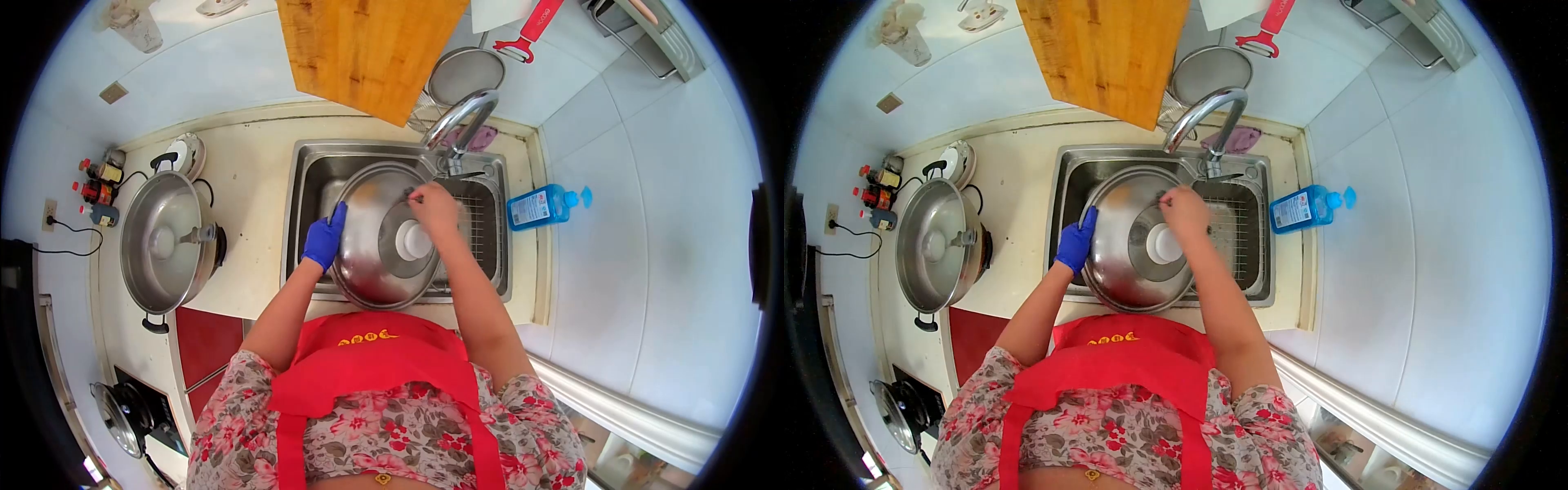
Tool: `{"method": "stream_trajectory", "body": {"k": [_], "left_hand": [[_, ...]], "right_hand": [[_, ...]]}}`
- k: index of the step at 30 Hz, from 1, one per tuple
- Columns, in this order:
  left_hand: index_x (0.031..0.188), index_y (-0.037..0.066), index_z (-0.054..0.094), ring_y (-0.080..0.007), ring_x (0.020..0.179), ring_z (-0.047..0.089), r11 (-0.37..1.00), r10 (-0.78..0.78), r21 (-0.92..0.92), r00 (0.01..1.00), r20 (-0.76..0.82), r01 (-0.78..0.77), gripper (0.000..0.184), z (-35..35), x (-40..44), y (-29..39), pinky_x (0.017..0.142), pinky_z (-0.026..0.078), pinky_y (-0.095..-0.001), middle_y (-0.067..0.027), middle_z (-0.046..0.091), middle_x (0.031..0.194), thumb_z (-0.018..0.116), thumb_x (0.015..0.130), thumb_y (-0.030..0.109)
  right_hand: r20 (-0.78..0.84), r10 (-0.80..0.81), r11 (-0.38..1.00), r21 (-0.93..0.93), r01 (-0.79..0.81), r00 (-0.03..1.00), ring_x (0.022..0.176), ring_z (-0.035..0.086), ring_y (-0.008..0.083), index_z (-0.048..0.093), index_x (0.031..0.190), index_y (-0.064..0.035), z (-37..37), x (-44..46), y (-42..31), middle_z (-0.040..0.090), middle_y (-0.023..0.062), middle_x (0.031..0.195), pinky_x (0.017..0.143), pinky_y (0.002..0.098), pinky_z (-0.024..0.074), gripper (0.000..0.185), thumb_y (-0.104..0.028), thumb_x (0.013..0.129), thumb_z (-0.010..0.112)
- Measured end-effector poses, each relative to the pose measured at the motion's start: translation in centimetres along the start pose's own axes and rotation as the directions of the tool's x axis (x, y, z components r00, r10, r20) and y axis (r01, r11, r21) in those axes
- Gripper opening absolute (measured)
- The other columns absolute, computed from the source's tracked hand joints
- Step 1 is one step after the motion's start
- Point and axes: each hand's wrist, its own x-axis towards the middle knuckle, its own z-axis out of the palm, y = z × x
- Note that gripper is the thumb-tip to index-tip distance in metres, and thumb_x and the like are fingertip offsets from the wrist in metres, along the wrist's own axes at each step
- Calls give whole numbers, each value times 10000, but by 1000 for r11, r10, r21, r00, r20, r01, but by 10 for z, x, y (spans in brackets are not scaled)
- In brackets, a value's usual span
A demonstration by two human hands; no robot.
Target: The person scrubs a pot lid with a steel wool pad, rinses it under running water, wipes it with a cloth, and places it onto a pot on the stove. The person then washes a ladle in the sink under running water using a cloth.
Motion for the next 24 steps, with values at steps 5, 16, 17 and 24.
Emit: {"method": "stream_trajectory", "body": {"k": [5,16,17,24], "left_hand": [[671,-83,576,-417,624,547,999,-5,-34,1000,-26,5,669,0,-3,7,629,428,-415,-294,524,620,461,814,561],[672,-84,579,-365,535,500,999,11,-53,1000,-26,-13,662,-2,-8,20,609,426,-398,-261,506,571,504,791,564],[670,-82,580,-362,535,497,999,13,-32,1000,-21,-14,662,-3,-5,18,610,425,-396,-257,506,568,509,787,565],[818,-96,604,-326,642,581,1000,-23,13,1000,19,22,605,-4,-4,10,671,440,-383,-255,575,674,514,820,503]], "right_hand": [[-28,-2,1000,4,3,1000,797,579,273,642,723,-112,1,-2,25,584,80,845,675,375,465,80,-172,675,666],[76,-144,982,130,134,987,786,571,273,638,738,-110,-19,-8,-27,578,84,824,676,368,455,84,-160,679,669],[64,-181,979,103,174,981,787,566,271,624,724,-103,-20,-10,-30,569,86,801,672,364,452,78,-140,674,671],[28,32,989,147,-36,999,783,563,267,618,709,-99,-17,-12,-3,559,79,777,674,357,450,93,-136,655,684]]}}
